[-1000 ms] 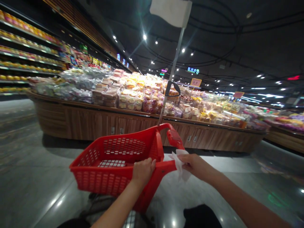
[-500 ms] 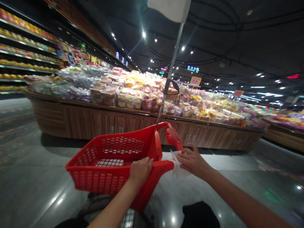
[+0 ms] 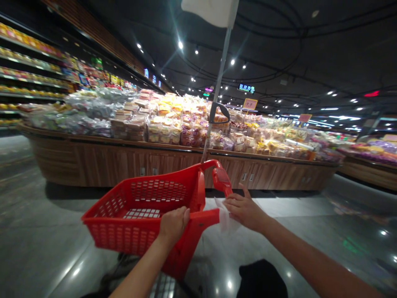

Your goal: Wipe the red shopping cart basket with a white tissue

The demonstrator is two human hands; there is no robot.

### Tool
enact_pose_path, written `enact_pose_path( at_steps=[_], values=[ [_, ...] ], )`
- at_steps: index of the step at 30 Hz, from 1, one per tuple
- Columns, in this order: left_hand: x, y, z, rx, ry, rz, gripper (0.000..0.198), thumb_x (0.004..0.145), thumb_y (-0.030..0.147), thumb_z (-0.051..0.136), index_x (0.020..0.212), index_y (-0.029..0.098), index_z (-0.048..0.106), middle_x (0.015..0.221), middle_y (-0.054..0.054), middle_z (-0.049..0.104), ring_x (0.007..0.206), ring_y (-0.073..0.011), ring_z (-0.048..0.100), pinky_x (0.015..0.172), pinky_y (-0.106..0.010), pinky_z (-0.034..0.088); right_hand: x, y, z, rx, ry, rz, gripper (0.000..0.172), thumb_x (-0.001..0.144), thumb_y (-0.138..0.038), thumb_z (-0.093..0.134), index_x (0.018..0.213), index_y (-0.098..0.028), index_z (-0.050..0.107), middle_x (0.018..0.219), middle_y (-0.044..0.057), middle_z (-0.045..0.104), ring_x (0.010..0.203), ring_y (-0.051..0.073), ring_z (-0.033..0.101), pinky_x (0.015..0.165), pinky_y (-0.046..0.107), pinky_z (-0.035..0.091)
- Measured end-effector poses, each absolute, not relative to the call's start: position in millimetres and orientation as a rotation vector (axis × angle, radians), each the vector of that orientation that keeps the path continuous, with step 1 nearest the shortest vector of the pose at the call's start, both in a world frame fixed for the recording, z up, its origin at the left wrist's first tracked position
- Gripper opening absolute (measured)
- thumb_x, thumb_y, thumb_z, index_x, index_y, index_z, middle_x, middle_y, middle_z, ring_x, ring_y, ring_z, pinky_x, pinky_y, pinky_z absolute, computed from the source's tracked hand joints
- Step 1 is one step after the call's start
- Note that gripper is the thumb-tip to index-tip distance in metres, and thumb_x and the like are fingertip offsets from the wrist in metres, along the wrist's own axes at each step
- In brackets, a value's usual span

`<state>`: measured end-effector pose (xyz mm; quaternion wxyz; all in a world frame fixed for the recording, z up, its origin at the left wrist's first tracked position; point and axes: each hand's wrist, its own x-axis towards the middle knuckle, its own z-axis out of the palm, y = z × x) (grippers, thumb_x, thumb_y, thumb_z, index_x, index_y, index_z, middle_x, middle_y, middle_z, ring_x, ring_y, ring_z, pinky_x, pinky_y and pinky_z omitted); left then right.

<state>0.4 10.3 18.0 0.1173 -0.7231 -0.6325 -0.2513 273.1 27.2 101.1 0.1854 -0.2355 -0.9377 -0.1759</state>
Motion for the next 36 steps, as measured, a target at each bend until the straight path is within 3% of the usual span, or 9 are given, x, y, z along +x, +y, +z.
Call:
enact_pose_path(
  at_steps=[8,13,19,23,28,32,36],
  values=[
    [-8,13,15,-2.13,-1.76,-0.817,0.042,0.093,0.029,0.019,0.066,0.02,0.05,0.064,-0.003,0.064,0.059,-0.0137,0.059,0.055,-0.025,0.032,233,7,71,-0.811,-2.467,-0.554,0.029,0.091,-0.023,0.042,0.117,-0.02,0.054,0.093,0.007,0.064,0.091,0.022,0.054,0.102,0.05,0.022],
    [-19,8,12,-2.17,-1.671,-0.859,0.043,0.093,0.027,0.017,0.063,0.021,0.048,0.059,-0.001,0.061,0.056,-0.0128,0.057,0.056,-0.025,0.034,258,23,87,-0.498,-2.589,-0.346,0.033,0.094,-0.035,0.032,0.106,-0.019,0.058,0.096,0.005,0.066,0.093,0.019,0.056,0.107,0.052,0.011],
    [-25,9,10,-2.175,-1.633,-0.918,0.042,0.092,0.028,0.019,0.063,0.022,0.048,0.058,0.0,0.06,0.056,-0.0133,0.057,0.055,-0.025,0.034,277,55,113,-0.727,-2.616,-0.273,0.033,0.096,-0.026,0.033,0.122,-0.025,0.054,0.116,0.005,0.064,0.124,0.021,0.041,0.106,0.053,0.002],
    [-27,11,13,-2.157,-1.636,-0.949,0.041,0.091,0.027,0.02,0.061,0.022,0.048,0.057,-0.001,0.061,0.055,-0.0136,0.057,0.053,-0.026,0.033,273,54,111,-0.981,-2.47,-0.388,0.034,0.091,-0.021,0.045,0.123,-0.028,0.056,0.12,0.004,0.062,0.115,0.023,0.047,0.102,0.051,0.018],
    [-31,14,11,-2.146,-1.632,-0.963,0.042,0.091,0.026,0.019,0.061,0.022,0.048,0.057,-0.001,0.062,0.056,-0.0139,0.059,0.055,-0.026,0.035,260,34,89,-1.137,-2.146,-0.235,0.057,0.079,-0.007,0.047,0.133,-0.025,0.045,0.121,0.007,0.06,0.102,0.023,0.055,0.09,0.04,0.042],
    [-35,14,8,-2.149,-1.599,-0.986,0.041,0.09,0.026,0.019,0.064,0.022,0.051,0.06,-0.003,0.064,0.058,-0.015,0.061,0.056,-0.026,0.039,249,18,71,-0.869,-1.992,0.208,0.038,0.086,-0.013,0.04,0.119,-0.023,0.057,0.12,0.007,0.057,0.11,0.019,0.054,0.094,0.033,0.045],
    [-41,10,7,-2.159,-1.555,-1.005,0.043,0.09,0.024,0.019,0.064,0.021,0.052,0.059,-0.003,0.063,0.057,-0.015,0.06,0.057,-0.025,0.041,246,-7,67,-0.754,-2.017,0.34,0.03,0.091,-0.024,0.041,0.115,-0.022,0.059,0.116,0.007,0.06,0.109,0.018,0.055,0.095,0.032,0.045]
  ],
)
